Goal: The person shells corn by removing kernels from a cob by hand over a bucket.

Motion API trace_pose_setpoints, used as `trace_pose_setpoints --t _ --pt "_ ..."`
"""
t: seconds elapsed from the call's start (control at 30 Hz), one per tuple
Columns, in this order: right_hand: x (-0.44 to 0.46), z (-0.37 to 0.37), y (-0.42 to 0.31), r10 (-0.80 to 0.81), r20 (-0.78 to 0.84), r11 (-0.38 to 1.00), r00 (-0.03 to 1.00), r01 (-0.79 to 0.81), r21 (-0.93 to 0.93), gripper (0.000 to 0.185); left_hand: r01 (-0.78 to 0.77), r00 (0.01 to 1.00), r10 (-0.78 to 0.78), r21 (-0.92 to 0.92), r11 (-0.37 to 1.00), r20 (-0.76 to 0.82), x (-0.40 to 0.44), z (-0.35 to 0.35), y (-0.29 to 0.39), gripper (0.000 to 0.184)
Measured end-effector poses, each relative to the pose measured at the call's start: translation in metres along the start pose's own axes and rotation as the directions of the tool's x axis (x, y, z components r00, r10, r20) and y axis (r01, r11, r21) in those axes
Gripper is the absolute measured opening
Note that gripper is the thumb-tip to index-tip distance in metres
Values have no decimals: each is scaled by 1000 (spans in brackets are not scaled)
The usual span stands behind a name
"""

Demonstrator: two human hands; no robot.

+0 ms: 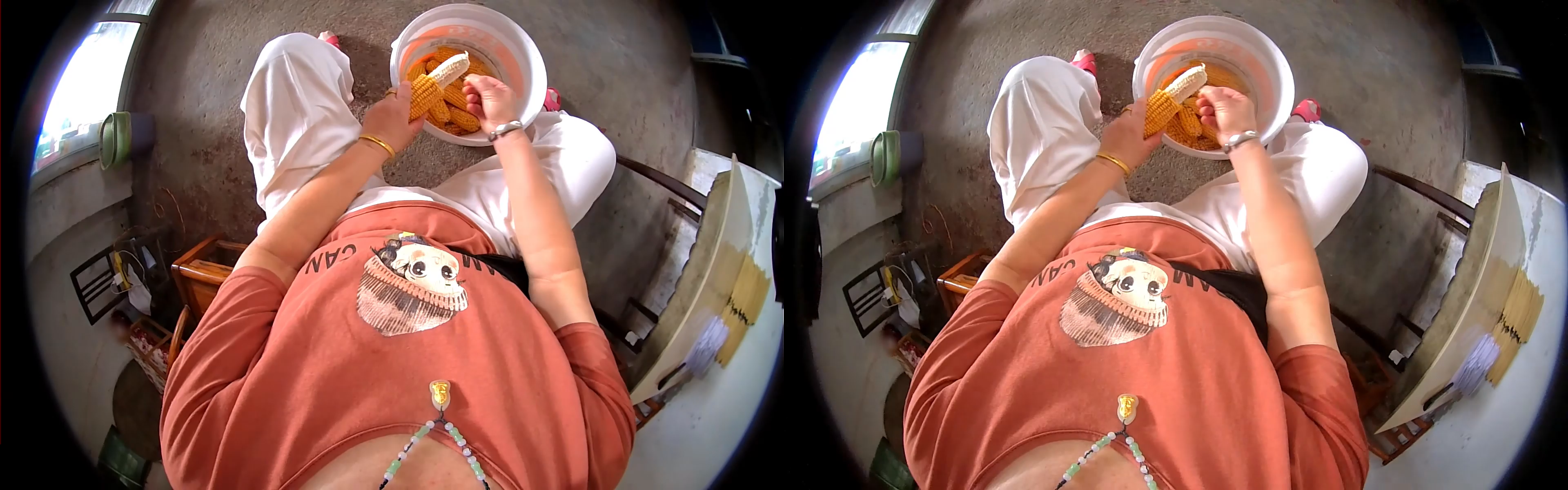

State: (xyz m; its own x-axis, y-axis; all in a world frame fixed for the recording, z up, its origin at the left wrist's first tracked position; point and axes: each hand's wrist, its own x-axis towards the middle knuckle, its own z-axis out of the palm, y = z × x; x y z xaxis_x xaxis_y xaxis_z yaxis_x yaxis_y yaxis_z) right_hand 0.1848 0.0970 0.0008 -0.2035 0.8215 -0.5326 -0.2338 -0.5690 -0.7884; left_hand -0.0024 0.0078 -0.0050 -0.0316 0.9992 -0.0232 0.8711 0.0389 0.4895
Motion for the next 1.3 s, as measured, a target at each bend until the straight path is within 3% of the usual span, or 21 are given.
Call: trace_pose_setpoints --t 0.1,0.2,0.33,0.43,0.53,0.63,0.73,0.83,0.93,1.03,1.17,1.3 --pt "11 -26 -1 74 89 995 993 -79 59 11 19 1000 -19 -17 1000 9 1 1 -1 59" --pt "22 -26 13 -41 26 945 999 47 -325 14 32 999 -32 -24 999 9 1 -1 4 59" --pt "16 -20 8 196 87 981 977 -196 -19 24 52 998 -51 -32 998 23 0 -1 -2 58" --pt "15 -22 7 195 163 956 967 -225 188 24 47 998 -46 -40 998 30 1 -2 0 57" --pt "15 -22 4 120 285 918 951 -215 333 41 54 998 -52 -50 997 31 1 -3 2 57" --pt "0 -8 -10 116 264 973 958 -163 163 48 53 998 -53 -39 998 18 1 -1 -1 58" --pt "17 -22 9 147 236 944 961 -208 256 46 37 999 -37 -32 999 9 0 1 -2 58" --pt "20 -25 11 146 117 965 982 -168 202 29 35 999 -35 -22 999 14 0 0 -1 58" --pt "17 -20 9 182 20 976 983 -183 114 28 42 999 -41 -12 999 23 0 0 0 58" --pt "15 -18 14 186 71 982 980 -185 -25 26 41 999 -41 -9 999 36 0 -2 1 58" --pt "-7 -1 3 177 320 984 931 -166 -62 36 -20 1000 20 16 1000 13 -2 1 0 59" --pt "-10 8 10 182 170 982 969 -168 -92 47 -60 998 61 102 993 1 -5 0 8 61"
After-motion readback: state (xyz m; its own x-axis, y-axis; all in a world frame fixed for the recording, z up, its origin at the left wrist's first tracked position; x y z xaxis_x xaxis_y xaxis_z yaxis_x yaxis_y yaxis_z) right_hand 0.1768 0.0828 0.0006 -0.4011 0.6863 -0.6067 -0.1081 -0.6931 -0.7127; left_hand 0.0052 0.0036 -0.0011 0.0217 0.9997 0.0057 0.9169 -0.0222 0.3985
